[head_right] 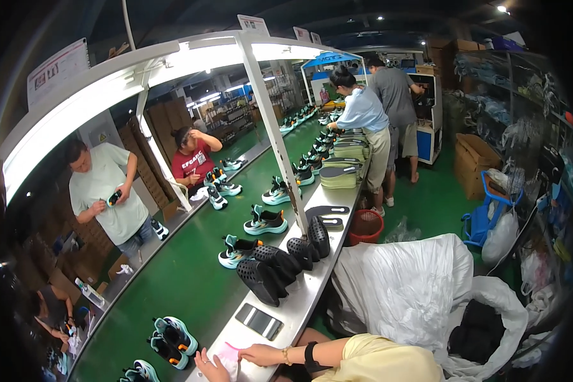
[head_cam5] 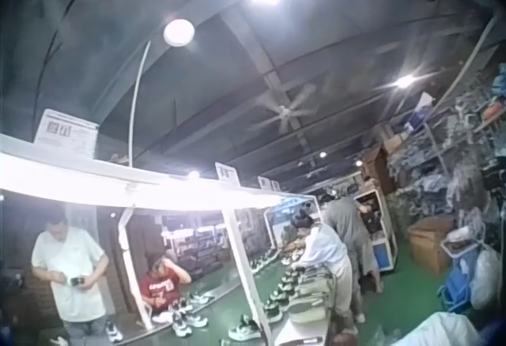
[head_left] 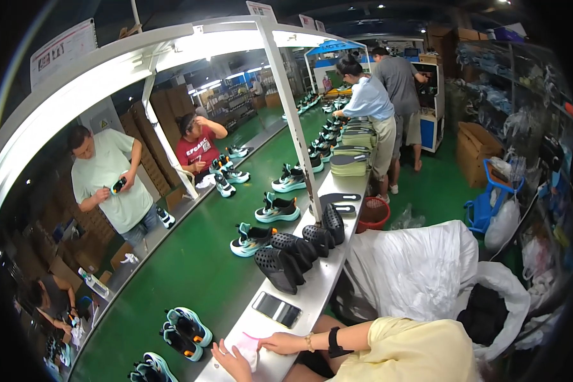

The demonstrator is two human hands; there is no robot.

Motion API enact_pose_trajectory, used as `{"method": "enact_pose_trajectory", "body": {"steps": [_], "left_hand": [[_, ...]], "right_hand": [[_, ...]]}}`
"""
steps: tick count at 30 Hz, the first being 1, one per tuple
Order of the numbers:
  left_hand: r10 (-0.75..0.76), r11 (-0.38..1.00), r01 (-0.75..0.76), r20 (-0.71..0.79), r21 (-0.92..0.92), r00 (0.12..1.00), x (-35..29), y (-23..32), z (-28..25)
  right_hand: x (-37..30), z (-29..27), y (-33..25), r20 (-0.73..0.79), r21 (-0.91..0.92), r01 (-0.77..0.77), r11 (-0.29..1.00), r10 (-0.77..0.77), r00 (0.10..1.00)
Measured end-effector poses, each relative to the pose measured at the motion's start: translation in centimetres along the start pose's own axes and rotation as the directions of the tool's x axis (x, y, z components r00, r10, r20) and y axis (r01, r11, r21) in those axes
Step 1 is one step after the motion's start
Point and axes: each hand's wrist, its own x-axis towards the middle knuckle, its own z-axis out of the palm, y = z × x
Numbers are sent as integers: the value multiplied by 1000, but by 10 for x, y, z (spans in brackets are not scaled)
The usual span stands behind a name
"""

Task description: The recorder is at a workstation in a shoe factory, picking up and organizing finished or semi-finished sneakers on a conveyor belt and workstation table.

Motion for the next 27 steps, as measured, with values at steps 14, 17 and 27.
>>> {"method": "enact_pose_trajectory", "body": {"steps": [14, 17, 27], "left_hand": [[-209, 978, 209, 20, 21, 978, -41, 20, 12], [-223, 975, 223, 9, 0, 975, -37, 22, 15], [-170, 985, 170, 36, 8, 985, -39, 26, -2]], "right_hand": [[-22, 20, 20, -262, -104, -5, 995, -23, 965], [-19, 13, 11, -265, -68, -56, 996, 36, 963], [-15, 15, 0, -220, -120, -27, 992, 0, 976]]}}
